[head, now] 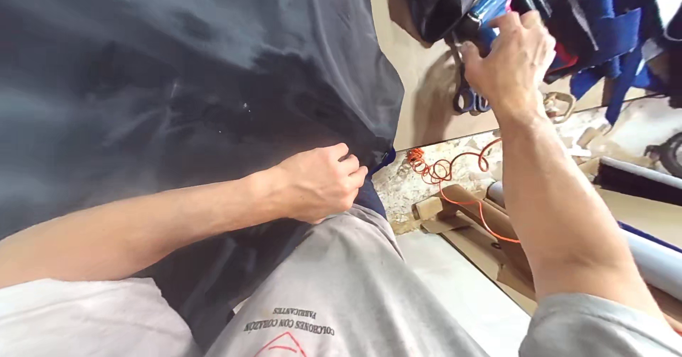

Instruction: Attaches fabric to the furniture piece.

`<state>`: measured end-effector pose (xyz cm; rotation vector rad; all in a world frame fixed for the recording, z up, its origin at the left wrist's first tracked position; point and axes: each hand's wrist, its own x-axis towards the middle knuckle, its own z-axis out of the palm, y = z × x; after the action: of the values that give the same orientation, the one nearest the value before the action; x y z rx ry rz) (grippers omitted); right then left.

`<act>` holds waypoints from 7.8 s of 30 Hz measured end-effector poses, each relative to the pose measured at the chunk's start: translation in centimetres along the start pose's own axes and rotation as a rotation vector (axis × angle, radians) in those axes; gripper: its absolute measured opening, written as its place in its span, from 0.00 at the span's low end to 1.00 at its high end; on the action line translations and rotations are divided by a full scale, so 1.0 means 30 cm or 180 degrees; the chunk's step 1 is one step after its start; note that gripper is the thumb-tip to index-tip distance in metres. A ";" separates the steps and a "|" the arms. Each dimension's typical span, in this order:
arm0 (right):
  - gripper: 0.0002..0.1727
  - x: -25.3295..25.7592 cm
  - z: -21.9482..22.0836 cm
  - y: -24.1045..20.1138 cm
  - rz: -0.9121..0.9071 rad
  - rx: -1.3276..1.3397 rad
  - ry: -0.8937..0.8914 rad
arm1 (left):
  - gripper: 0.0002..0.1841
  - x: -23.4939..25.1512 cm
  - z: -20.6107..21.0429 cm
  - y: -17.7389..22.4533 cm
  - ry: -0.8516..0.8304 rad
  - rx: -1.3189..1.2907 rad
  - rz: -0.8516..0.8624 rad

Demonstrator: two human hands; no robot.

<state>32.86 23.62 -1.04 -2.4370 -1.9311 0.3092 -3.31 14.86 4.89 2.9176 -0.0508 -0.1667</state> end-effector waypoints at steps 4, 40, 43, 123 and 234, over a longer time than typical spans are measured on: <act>0.44 0.078 -0.001 0.059 -0.0025 -0.0029 -0.0206 | 0.10 0.003 0.011 0.005 0.0088 0.0087 0.0056; 0.13 -0.994 -0.137 -0.307 0.0016 0.1689 -0.0308 | 0.16 -0.029 0.097 -0.022 0.0911 0.0127 0.0154; 0.12 -0.997 -0.138 -0.309 0.0004 0.1725 -0.0374 | 0.17 -0.029 0.099 -0.021 0.0907 0.0107 0.0159; 0.10 -1.151 -0.118 -0.453 -0.0001 0.2260 -0.0412 | 0.13 -0.216 0.189 0.351 0.1651 -0.0206 -0.2181; 0.16 -0.622 0.067 -0.479 -0.4488 0.0268 0.0495 | 0.24 -0.057 0.461 0.799 0.2175 0.0357 -0.4838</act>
<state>14.65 8.78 1.63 -0.5704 -2.7913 0.1088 -7.13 -11.42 -3.08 2.2127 2.1743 0.6006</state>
